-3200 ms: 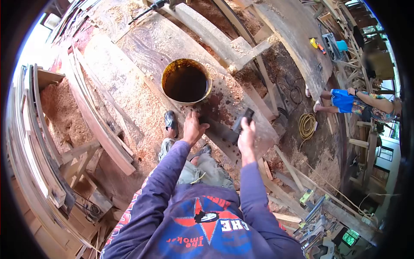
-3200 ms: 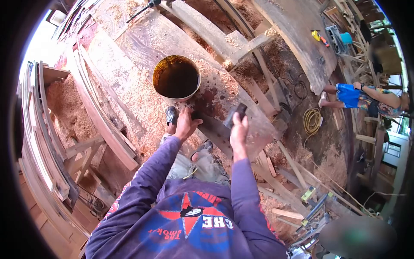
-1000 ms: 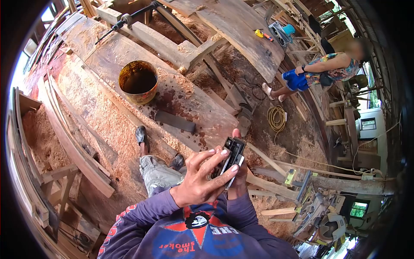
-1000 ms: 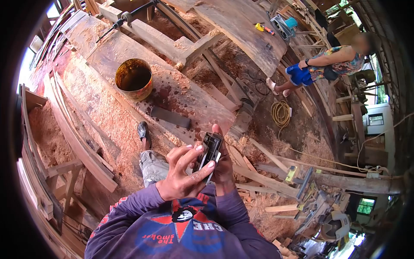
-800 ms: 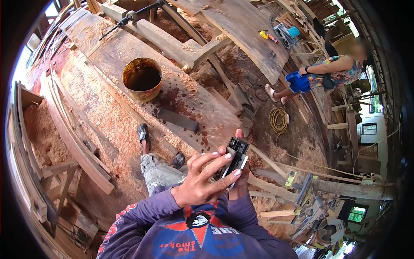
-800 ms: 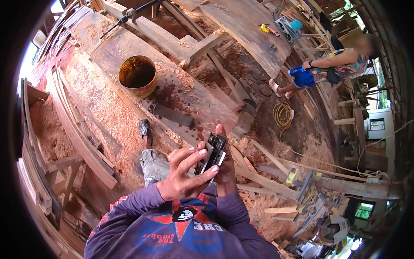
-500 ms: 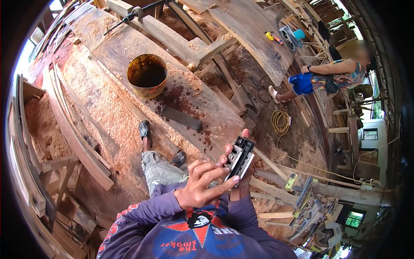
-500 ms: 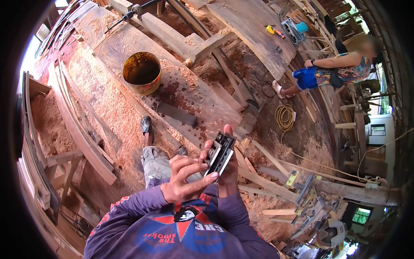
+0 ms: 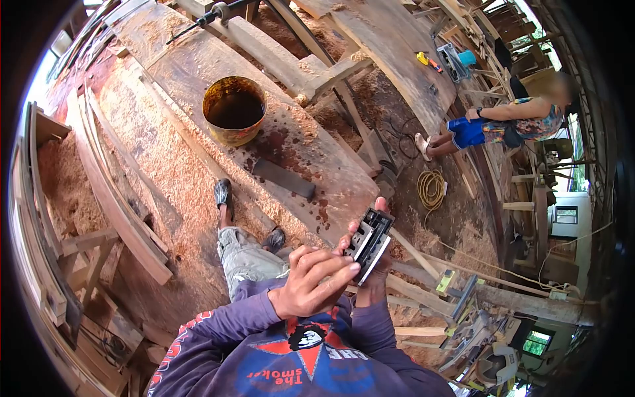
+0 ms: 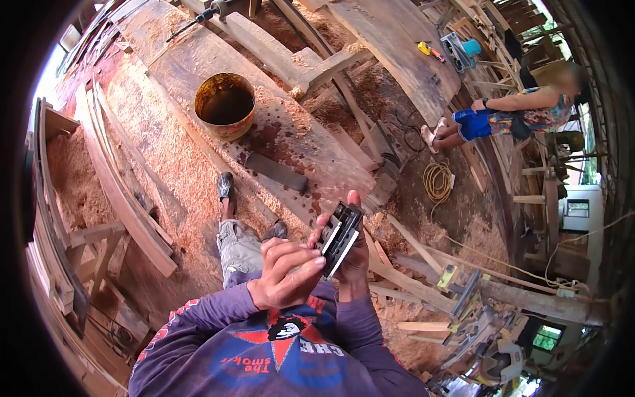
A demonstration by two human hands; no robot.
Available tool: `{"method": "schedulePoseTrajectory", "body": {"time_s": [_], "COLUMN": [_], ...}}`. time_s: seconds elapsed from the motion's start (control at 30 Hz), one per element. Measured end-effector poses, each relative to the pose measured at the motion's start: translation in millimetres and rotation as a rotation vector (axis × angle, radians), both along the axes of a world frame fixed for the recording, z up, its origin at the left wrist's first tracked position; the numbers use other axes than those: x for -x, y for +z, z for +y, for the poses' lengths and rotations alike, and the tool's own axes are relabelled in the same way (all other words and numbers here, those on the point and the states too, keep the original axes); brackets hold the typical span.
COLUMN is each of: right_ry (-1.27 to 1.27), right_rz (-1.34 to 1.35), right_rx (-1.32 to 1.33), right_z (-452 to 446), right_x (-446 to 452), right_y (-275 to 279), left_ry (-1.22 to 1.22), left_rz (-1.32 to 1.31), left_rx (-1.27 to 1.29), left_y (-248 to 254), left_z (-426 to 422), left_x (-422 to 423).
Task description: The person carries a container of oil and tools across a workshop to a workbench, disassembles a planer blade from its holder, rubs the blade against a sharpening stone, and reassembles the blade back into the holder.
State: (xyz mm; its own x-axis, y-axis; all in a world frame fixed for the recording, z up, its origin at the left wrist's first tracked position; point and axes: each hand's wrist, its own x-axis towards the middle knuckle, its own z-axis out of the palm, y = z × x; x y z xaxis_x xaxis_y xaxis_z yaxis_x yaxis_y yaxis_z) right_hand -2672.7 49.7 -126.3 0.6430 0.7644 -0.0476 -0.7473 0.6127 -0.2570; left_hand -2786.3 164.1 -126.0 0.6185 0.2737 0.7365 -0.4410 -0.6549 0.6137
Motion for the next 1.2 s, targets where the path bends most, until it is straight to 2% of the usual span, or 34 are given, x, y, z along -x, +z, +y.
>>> {"method": "schedulePoseTrajectory", "body": {"time_s": [0.07,0.23,0.33,0.43,0.53,0.63,0.73,0.83,1.0,1.07,1.1,1.13,1.17,1.2], "right_ry": [0.024,0.053,0.056,0.091,0.061,0.050,0.007,-0.124,-0.121,-0.146,-0.176,-0.206,-0.132,-0.128], "right_rz": [-0.011,0.024,-0.060,0.012,-0.085,-0.088,-0.273,-0.162,-0.135,-0.145,-0.237,-0.330,-0.376,-0.373], "right_rx": [0.005,0.032,0.082,0.060,0.075,0.168,0.297,0.514,0.648,0.698,0.760,0.819,0.951,0.944], "right_z": [2,2,-2,-2,2,5,16,23,19,23,27,30,27,24], "right_x": [0,1,-1,-3,-1,1,0,7,8,9,8,9,8,9], "right_y": [0,2,-4,-7,-6,1,7,5,-10,-12,-12,-11,-8,-19], "left_ry": [0.094,0.074,0.087,0.072,0.074,0.085,0.089,0.089,0.100,0.034,0.054,0.055,-0.026,-0.109], "left_rz": [0.090,0.151,0.190,0.207,0.210,0.209,0.181,0.258,0.270,0.399,0.408,0.409,0.455,0.494], "left_rx": [0.048,-0.012,-0.016,-0.019,-0.021,-0.013,0.042,0.239,0.324,0.589,0.704,0.701,1.021,1.339], "left_y": [0,4,6,5,5,2,-3,-1,-10,-14,-16,-19,-22,-26], "left_z": [-2,11,17,20,21,22,21,23,25,24,23,24,26,30], "left_x": [-1,-1,-1,0,-1,0,1,-2,-2,-3,-6,-8,-10,-12]}}
